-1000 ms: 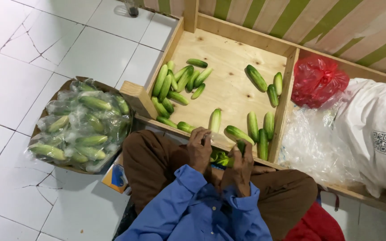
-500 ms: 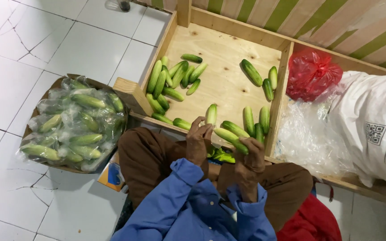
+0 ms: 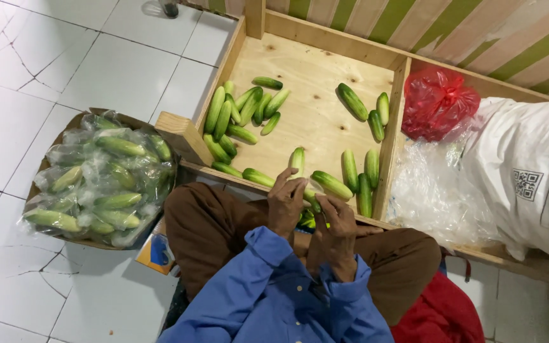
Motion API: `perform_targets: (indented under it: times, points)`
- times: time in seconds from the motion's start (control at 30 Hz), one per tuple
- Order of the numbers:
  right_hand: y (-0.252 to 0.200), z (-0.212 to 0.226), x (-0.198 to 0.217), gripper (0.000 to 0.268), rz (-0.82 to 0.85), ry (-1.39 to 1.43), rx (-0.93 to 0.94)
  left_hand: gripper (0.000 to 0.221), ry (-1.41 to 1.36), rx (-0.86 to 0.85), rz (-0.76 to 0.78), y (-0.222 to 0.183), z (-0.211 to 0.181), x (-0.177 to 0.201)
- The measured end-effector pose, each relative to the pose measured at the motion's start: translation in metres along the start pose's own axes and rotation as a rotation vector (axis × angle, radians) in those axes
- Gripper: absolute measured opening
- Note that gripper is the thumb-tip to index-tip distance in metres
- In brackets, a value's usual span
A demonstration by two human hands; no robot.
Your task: Wrapping individual cucumbers in plastic film and placing them into a container
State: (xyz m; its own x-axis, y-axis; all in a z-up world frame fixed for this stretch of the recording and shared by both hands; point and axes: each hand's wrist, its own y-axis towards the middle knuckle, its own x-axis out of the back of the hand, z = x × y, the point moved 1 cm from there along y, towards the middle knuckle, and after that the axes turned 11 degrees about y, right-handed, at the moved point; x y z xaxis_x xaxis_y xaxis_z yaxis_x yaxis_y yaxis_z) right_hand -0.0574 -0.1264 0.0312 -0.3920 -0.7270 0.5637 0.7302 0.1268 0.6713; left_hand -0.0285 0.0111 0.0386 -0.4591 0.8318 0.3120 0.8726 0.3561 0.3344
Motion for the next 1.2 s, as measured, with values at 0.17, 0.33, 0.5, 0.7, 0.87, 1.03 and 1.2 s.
perform_targets:
  times: [0.17,0.33,0.5,0.7,0.87,1.03,1.2]
  points:
    - [0.020,0.009,0.008,0.035,0.079,-0.028,0.028,0.008,-0.018,-0.073,0.044,-0.002,0.022,-0.022]
    - [0.030,0.006,0.017,0.022,0.149,0.025,0.061,0.005,-0.075,-0.044,0.059,0.006,0.022,-0.014]
    - [0.005,-0.040,-0.008,0.010,0.070,0.151,-0.031,0.010,-0.069,0.038,0.081,0.018,0.010,-0.002]
    - [-0.002,-0.064,-0.003,0.016,-0.009,0.361,-0.284,0.019,-0.239,0.117,0.293,0.025,0.017,0.011]
    - [0.039,-0.026,0.024,0.025,-0.140,0.598,-0.368,0.010,0.007,-0.153,0.218,0.030,0.002,0.010]
    - [0.037,-0.026,0.029,0.018,-0.177,0.691,-0.316,0.006,0.031,-0.154,0.189,0.017,0.023,-0.007]
    - [0.056,-0.007,0.045,0.033,-0.099,0.526,-0.216,0.014,-0.068,-0.172,0.233,0.021,0.006,0.004]
